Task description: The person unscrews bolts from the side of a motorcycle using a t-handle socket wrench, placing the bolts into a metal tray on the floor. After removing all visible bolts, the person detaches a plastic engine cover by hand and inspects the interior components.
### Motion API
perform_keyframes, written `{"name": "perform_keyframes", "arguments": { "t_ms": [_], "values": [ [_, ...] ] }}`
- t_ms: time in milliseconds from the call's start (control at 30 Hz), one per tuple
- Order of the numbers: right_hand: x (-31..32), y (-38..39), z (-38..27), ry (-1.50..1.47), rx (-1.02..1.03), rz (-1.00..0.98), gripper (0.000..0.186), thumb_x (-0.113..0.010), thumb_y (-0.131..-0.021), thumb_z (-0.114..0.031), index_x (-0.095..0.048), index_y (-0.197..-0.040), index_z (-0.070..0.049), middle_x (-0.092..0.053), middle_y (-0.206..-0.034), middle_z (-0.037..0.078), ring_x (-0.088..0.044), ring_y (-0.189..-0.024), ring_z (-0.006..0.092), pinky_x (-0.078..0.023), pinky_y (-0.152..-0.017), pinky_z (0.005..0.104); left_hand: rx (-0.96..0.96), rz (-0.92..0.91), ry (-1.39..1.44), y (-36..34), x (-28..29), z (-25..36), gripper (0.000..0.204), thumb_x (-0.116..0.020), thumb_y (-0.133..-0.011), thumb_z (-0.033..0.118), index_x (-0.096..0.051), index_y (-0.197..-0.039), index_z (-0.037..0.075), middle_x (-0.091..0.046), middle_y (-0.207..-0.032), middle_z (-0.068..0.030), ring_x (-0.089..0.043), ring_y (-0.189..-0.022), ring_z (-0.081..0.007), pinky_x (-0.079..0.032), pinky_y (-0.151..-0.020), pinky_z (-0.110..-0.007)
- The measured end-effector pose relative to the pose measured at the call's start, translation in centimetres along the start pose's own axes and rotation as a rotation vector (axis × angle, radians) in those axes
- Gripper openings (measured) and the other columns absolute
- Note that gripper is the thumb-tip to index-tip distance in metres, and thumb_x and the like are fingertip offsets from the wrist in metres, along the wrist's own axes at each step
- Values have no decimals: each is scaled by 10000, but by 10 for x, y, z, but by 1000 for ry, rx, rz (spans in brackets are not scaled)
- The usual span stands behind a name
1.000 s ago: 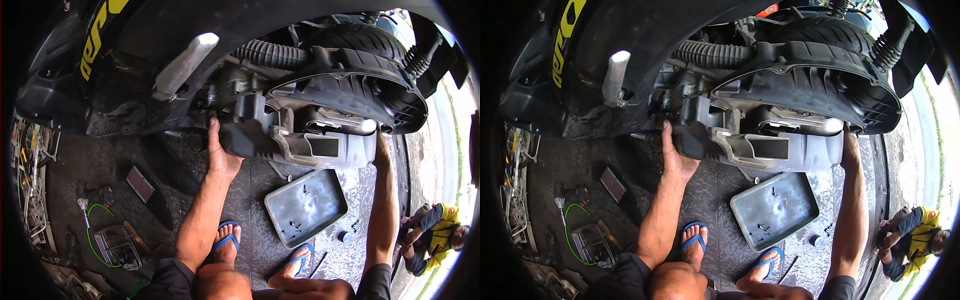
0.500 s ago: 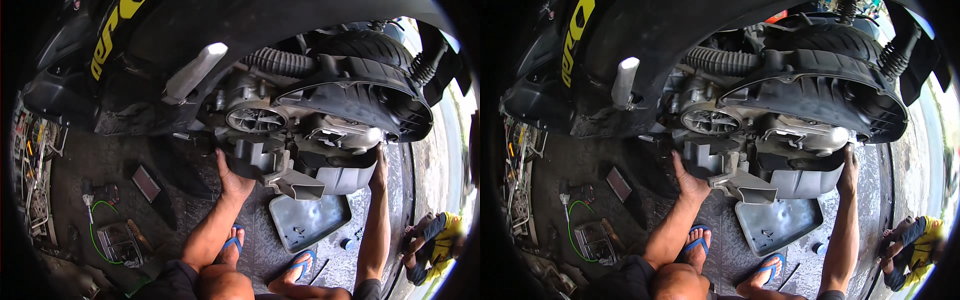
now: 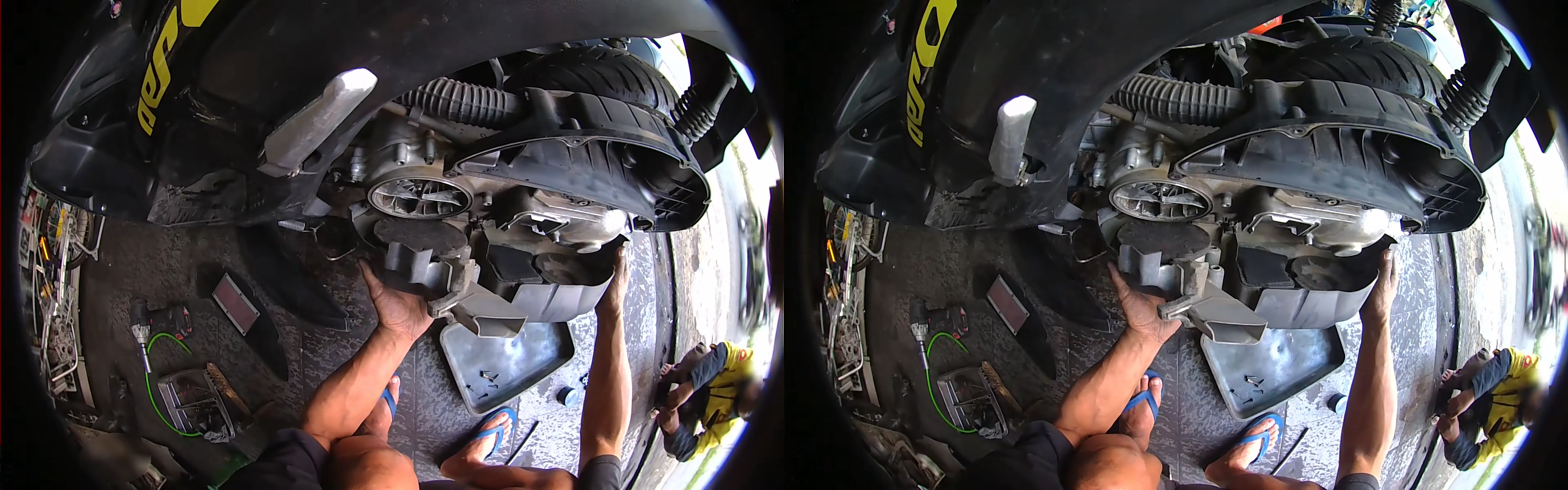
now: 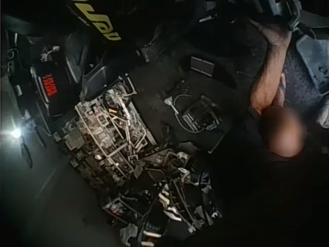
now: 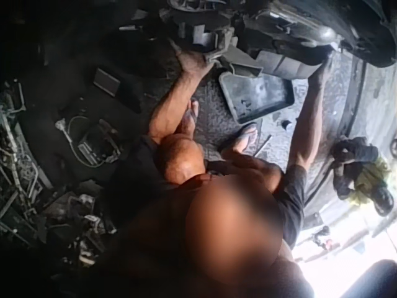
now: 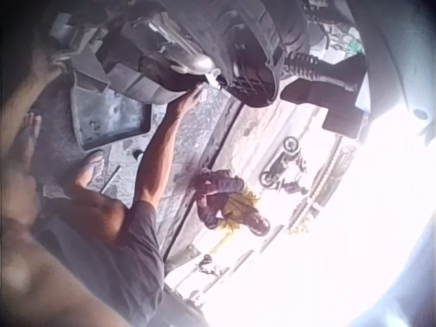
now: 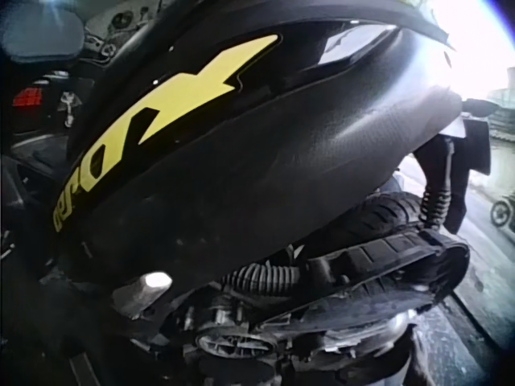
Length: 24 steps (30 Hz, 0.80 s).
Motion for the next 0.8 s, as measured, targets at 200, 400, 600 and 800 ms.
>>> {"name": "perform_keyframes", "arguments": {
  "t_ms": [200,400,600,800],
  "values": [
    [26,-2,19,13,-90,-58,560,-429,-994,-466,-503,-1316,-14,-578,-1240,96,-529,-1147,186,-385,-1024,348,-80,320,-144,-2,19,1,829,-424,-808,790,-514,-1335,157,-543,-1323,-97,-527,-1193,-335,-453,-988,-518],
    [13,4,17,65,-69,6,652,-354,-1009,-511,-366,-1448,-28,-451,-1420,108,-426,-1296,227,-303,-1100,373,-34,375,-183,-3,28,1,788,-378,-868,717,-482,-1331,88,-553,-1284,-108,-549,-1160,-317,-463,-969,-498],
    [79,-35,31,-11,-132,37,622,-506,-974,-446,-406,-1423,-27,-451,-1419,105,-418,-1293,217,-291,-1091,356,87,72,7,-19,18,-31,714,-424,-877,637,-540,-1230,27,-613,-1132,-171,-648,-875,-302,-554,-686,-385],
    [15,-29,2,63,-75,82,640,-373,-995,-518,-448,-1386,-18,-474,-1382,133,-434,-1270,232,-327,-1074,372,3,241,81,-27,3,-29,632,-487,-896,563,-538,-1296,76,-592,-1273,-157,-598,-1150,-327,-480,-988,-518]
  ]
}}
Point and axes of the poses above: each hand's wrist, its own y-axis away from the middle knuckle, its own x-axis out of the back of the hand, z = x × y, the point moved 1 cm from there along -y, towards the middle knuckle
